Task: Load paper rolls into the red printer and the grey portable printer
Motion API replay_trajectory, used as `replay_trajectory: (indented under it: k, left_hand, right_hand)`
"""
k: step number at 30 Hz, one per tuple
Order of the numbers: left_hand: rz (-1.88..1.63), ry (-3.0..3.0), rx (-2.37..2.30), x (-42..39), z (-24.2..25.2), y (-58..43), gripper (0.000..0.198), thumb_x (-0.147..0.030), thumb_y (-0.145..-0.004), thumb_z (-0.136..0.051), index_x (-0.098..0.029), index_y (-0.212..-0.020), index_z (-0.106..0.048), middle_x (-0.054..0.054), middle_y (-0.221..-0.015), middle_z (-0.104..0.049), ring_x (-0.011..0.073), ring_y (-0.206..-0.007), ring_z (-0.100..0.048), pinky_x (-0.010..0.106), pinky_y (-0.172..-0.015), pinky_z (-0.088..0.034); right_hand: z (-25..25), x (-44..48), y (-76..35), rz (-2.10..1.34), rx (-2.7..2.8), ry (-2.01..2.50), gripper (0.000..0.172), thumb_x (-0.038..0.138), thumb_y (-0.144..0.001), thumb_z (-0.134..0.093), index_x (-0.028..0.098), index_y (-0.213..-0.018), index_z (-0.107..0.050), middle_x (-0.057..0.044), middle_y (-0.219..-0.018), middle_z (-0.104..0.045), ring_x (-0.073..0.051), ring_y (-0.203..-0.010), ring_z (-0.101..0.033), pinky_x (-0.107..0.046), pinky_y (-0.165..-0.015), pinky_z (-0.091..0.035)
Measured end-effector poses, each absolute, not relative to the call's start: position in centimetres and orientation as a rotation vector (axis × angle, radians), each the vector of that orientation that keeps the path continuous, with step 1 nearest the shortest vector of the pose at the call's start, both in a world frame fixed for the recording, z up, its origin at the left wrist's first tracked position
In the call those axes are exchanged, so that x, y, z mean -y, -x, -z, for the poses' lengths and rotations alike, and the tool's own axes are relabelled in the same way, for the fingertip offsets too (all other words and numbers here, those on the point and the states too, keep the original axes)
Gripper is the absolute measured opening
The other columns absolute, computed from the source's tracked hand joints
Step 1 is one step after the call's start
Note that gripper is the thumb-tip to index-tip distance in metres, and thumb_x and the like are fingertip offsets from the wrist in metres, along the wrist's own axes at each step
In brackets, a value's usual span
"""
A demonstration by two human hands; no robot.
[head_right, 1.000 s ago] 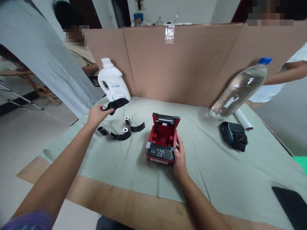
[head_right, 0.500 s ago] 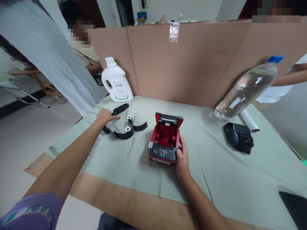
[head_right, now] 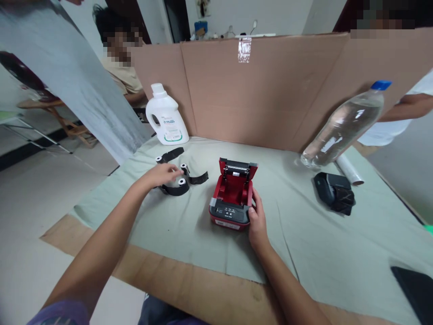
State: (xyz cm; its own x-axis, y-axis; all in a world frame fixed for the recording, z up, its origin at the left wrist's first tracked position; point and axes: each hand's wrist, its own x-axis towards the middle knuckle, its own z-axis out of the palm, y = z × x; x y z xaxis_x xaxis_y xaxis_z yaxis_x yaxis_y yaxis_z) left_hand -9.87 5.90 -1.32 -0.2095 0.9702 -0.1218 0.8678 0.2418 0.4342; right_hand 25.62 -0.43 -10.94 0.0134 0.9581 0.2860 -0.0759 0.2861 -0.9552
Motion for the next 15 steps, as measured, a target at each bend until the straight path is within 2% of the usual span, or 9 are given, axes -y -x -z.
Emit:
replay_trajectory:
  k: [3,5,7,11,13,15]
  left_hand:
    - [-0.070,-1.865,-2.074,-4.7,1.7,8.5,0.033,-0.054,-0.080,-0.067,-0.027,-0.095,-0.077,0.009,-0.094,-0.078,0.0334,-0.091,-0.070,0.033,-0.070,-0.043]
    - [-0.060,-1.945,-2.120,-3.8,2.1,7.6,0.032,-0.048,-0.080,-0.067,-0.026,-0.102,-0.077,0.012,-0.103,-0.077,0.0368,-0.098,-0.069,0.034,-0.072,-0.043]
    - [-0.094,-1.986,-2.100,-2.9,2.2,7.0,0.031,-0.041,-0.083,-0.065,-0.028,-0.109,-0.076,0.011,-0.104,-0.076,0.0345,-0.098,-0.069,0.033,-0.073,-0.043]
    - [-0.467,-2.003,-1.832,-0.3,1.0,6.6,0.035,-0.037,-0.088,-0.062,-0.030,-0.122,-0.071,0.006,-0.102,-0.075,0.0260,-0.089,-0.068,0.031,-0.075,-0.046]
    - [-0.711,-1.935,-1.602,1.4,-0.1,6.0,0.035,-0.035,-0.089,-0.063,-0.029,-0.124,-0.069,0.005,-0.111,-0.073,0.0244,-0.095,-0.067,0.030,-0.078,-0.048]
    - [-0.847,-1.864,-1.415,3.1,-1.1,4.8,0.034,-0.031,-0.089,-0.065,-0.029,-0.123,-0.069,0.005,-0.121,-0.071,0.0244,-0.105,-0.066,0.029,-0.082,-0.050]
  right_hand:
    - [11.0,0.4,-25.6,-1.028,1.294,0.932,0.061,0.057,-0.095,-0.051,0.031,-0.150,-0.049,-0.004,-0.159,-0.045,-0.034,-0.150,-0.034,-0.061,-0.124,-0.022]
    - [11.2,0.4,-25.6,-1.009,1.308,0.934,0.060,0.056,-0.096,-0.050,0.031,-0.150,-0.049,-0.004,-0.159,-0.044,-0.034,-0.150,-0.034,-0.061,-0.124,-0.022]
    - [11.1,0.6,-25.9,-0.980,1.328,0.962,0.057,0.054,-0.097,-0.050,0.030,-0.149,-0.049,-0.006,-0.157,-0.046,-0.034,-0.147,-0.038,-0.061,-0.122,-0.026]
    - [8.4,1.2,-26.8,-0.718,1.422,0.994,0.047,0.045,-0.096,-0.055,0.028,-0.140,-0.056,-0.010,-0.145,-0.054,-0.035,-0.135,-0.049,-0.059,-0.110,-0.040]
    - [5.1,1.6,-27.1,-0.558,1.533,0.913,0.032,0.038,-0.095,-0.058,0.028,-0.125,-0.065,-0.009,-0.131,-0.062,-0.033,-0.123,-0.056,-0.054,-0.105,-0.044]
    - [1.0,2.1,-26.7,-0.572,1.698,0.831,0.018,0.034,-0.097,-0.056,0.027,-0.106,-0.071,-0.007,-0.108,-0.070,-0.028,-0.104,-0.064,-0.047,-0.093,-0.050]
